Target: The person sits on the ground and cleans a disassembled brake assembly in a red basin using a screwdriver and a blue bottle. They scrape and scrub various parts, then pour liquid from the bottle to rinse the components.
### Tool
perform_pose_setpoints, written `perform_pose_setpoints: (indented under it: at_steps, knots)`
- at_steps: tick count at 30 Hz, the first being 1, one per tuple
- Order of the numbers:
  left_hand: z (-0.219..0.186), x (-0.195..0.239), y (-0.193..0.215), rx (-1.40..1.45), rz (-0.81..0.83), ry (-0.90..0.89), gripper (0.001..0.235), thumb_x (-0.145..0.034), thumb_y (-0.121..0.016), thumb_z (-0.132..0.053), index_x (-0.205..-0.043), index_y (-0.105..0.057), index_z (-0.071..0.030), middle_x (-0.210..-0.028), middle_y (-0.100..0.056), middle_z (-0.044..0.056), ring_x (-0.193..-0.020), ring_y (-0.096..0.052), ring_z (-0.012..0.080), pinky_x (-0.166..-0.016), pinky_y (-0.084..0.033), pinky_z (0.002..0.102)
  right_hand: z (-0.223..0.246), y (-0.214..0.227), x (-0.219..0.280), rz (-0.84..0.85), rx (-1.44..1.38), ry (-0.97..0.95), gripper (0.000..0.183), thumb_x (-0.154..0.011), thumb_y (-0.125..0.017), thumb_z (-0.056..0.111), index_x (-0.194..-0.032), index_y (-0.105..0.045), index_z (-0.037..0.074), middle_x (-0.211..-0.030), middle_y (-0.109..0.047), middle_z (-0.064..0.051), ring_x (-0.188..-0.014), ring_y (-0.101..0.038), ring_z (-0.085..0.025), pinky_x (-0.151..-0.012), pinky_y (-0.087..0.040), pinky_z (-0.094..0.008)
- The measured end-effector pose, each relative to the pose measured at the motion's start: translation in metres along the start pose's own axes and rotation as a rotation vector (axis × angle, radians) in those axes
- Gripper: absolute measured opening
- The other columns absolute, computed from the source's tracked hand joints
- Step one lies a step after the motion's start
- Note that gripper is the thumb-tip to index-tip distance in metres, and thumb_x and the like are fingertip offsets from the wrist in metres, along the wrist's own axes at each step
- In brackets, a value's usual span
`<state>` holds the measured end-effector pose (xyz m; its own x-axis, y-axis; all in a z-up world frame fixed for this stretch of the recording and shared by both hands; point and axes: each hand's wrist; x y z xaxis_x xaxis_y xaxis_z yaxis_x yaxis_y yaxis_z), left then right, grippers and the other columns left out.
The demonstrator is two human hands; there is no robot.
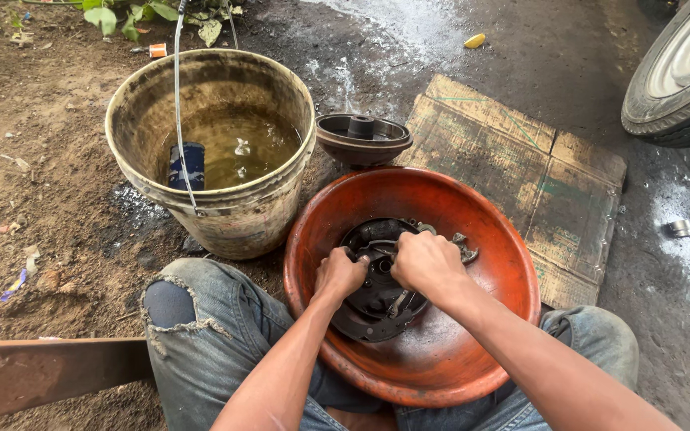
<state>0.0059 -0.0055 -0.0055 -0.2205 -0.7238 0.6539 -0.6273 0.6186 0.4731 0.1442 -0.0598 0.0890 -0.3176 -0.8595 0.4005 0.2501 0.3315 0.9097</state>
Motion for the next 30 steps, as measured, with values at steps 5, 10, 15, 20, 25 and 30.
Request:
perform_pose_setpoints:
  at_steps: [5, 10, 15, 20, 25, 30]
  knots:
    - [0.005, -0.008, -0.005, -0.045, -0.063, -0.089, 0.053, -0.092, -0.067, -0.034, -0.136, -0.061, -0.006, -0.131, -0.064, 0.024, -0.126, -0.059, 0.0419, -0.109, -0.046, 0.048, -0.002, 0.005, -0.033, 0.125, -0.116, -0.153, 0.031, -0.079, -0.076, 0.025, -0.102, -0.075, 0.004, -0.104, -0.071, -0.024, -0.104, -0.069, -0.043, -0.088, -0.058, -0.049]
    - [0.011, -0.012, -0.009, -0.063, -0.058, -0.13, 0.041, -0.093, -0.062, -0.025, -0.123, -0.066, 0.002, -0.121, -0.068, 0.03, -0.117, -0.065, 0.0447, -0.104, -0.051, 0.051, -0.016, -0.004, -0.066, 0.239, -0.173, -0.245, 0.033, -0.084, -0.072, 0.032, -0.091, -0.078, -0.001, -0.089, -0.077, -0.021, -0.09, -0.078, -0.035, -0.08, -0.058, -0.043]
    - [0.01, -0.011, -0.014, -0.16, -0.094, -0.21, 0.034, -0.09, -0.059, -0.015, -0.112, -0.071, 0.007, -0.116, -0.068, 0.035, -0.112, -0.067, 0.0473, -0.102, -0.054, 0.05, -0.03, 0.003, -0.071, 0.216, -0.289, -0.147, 0.03, -0.079, -0.076, 0.028, -0.087, -0.078, 0.0, -0.083, -0.074, -0.023, -0.088, -0.074, -0.036, -0.072, -0.055, -0.045]
    - [0.012, -0.013, -0.016, -0.096, -0.134, -0.203, 0.04, -0.084, -0.064, -0.016, -0.117, -0.063, 0.006, -0.118, -0.064, 0.036, -0.115, -0.062, 0.0502, -0.102, -0.05, 0.052, -0.008, -0.009, -0.016, -0.2, -0.072, -0.036, 0.024, -0.074, -0.078, 0.024, -0.094, -0.08, 0.01, -0.093, -0.073, -0.024, -0.088, -0.071, -0.043, -0.08, -0.057, -0.049]
    - [0.01, -0.013, -0.013, -0.087, -0.107, -0.164, 0.038, -0.088, -0.06, -0.018, -0.119, -0.064, 0.003, -0.119, -0.066, 0.034, -0.116, -0.063, 0.0491, -0.102, -0.05, 0.052, -0.009, 0.003, 0.032, -0.103, -0.081, -0.066, 0.026, -0.089, -0.071, 0.034, -0.108, -0.076, 0.017, -0.096, -0.075, -0.021, -0.093, -0.073, -0.04, -0.082, -0.057, -0.05]
    - [0.007, -0.012, -0.01, -0.031, -0.093, -0.141, 0.039, -0.089, -0.06, -0.019, -0.123, -0.065, 0.0, -0.123, -0.065, 0.031, -0.119, -0.062, 0.0472, -0.106, -0.048, 0.051, -0.036, 0.01, 0.037, -0.393, -0.246, 0.235, 0.028, -0.076, -0.08, 0.025, -0.102, -0.078, 0.013, -0.095, -0.076, -0.016, -0.088, -0.073, -0.034, -0.079, -0.059, -0.046]
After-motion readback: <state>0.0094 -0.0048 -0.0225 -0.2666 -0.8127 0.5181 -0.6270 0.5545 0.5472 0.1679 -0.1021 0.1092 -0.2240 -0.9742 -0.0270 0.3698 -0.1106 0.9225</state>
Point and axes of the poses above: each hand's wrist, its own x-axis away from the middle knuckle, its own y-axis out of the back of the hand, z = x × y
